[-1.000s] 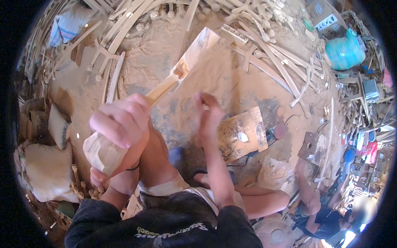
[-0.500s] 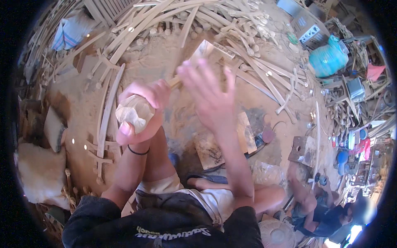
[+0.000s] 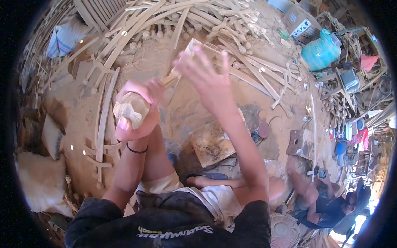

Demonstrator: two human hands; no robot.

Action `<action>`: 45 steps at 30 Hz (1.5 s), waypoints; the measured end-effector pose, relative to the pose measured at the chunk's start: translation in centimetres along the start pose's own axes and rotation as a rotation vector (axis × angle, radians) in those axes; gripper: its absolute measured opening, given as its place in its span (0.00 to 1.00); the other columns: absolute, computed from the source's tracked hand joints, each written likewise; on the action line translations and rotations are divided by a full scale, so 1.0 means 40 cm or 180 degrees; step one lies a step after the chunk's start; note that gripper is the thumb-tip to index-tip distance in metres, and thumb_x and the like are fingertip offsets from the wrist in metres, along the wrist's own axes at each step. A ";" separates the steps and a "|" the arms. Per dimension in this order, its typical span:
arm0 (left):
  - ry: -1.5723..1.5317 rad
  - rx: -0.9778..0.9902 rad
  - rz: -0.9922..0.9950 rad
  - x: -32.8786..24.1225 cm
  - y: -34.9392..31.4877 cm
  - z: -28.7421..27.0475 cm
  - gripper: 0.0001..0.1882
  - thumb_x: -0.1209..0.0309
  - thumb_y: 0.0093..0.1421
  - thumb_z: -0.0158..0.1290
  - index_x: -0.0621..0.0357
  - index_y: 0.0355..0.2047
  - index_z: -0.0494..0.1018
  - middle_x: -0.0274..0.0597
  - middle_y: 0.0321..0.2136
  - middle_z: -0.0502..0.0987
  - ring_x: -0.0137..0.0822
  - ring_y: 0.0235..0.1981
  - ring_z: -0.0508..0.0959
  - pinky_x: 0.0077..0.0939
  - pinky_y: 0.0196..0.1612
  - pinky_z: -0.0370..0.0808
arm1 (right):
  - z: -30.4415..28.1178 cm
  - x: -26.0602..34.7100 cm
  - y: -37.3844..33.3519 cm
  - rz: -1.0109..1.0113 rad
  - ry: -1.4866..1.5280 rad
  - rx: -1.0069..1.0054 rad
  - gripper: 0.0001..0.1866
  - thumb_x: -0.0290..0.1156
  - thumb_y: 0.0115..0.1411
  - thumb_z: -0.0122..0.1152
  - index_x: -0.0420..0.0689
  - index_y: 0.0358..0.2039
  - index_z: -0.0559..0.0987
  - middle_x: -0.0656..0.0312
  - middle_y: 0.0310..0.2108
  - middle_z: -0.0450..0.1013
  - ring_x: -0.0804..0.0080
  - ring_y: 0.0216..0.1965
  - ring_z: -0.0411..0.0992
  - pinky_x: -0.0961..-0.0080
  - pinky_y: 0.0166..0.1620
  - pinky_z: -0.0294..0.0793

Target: The person sands a wood object with a power sander and then applies glue from a bottle into the joints and seams of a chair frame.

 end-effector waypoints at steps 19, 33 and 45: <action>0.1407 -0.1246 0.0873 0.021 0.011 -0.063 0.35 0.45 0.78 0.34 0.62 0.69 0.58 0.49 0.61 0.68 0.45 0.62 0.69 0.53 0.71 0.62 | 0.951 0.685 -0.462 0.1755 0.1069 0.1918 0.21 0.39 0.66 0.56 0.45 0.56 0.81 0.55 0.57 0.75 0.57 0.64 0.68 0.50 0.62 0.69; 0.1491 -0.1508 0.0600 0.033 -0.002 -0.020 0.51 0.33 0.62 0.57 0.59 0.69 0.52 0.48 0.55 0.64 0.42 0.57 0.68 0.50 0.65 0.66 | 0.200 0.212 -0.147 0.2743 0.1952 -0.1894 0.13 0.25 0.53 0.77 0.51 0.40 0.90 0.64 0.28 0.69 0.68 0.30 0.67 0.70 0.32 0.66; 0.1656 -0.1397 0.0690 0.065 -0.039 0.073 0.53 0.30 0.59 0.58 0.60 0.65 0.54 0.50 0.51 0.66 0.43 0.51 0.71 0.46 0.59 0.69 | 0.078 0.089 -0.049 0.1726 0.1110 -0.0827 0.36 0.22 0.61 0.58 0.58 0.70 0.73 0.62 0.28 0.73 0.62 0.29 0.70 0.62 0.36 0.68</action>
Point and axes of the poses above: each hand's wrist, its own y-axis towards the middle knuckle, its own z-axis out of the palm, x = y × z, the point moved 3 cm from there along y, towards the middle knuckle
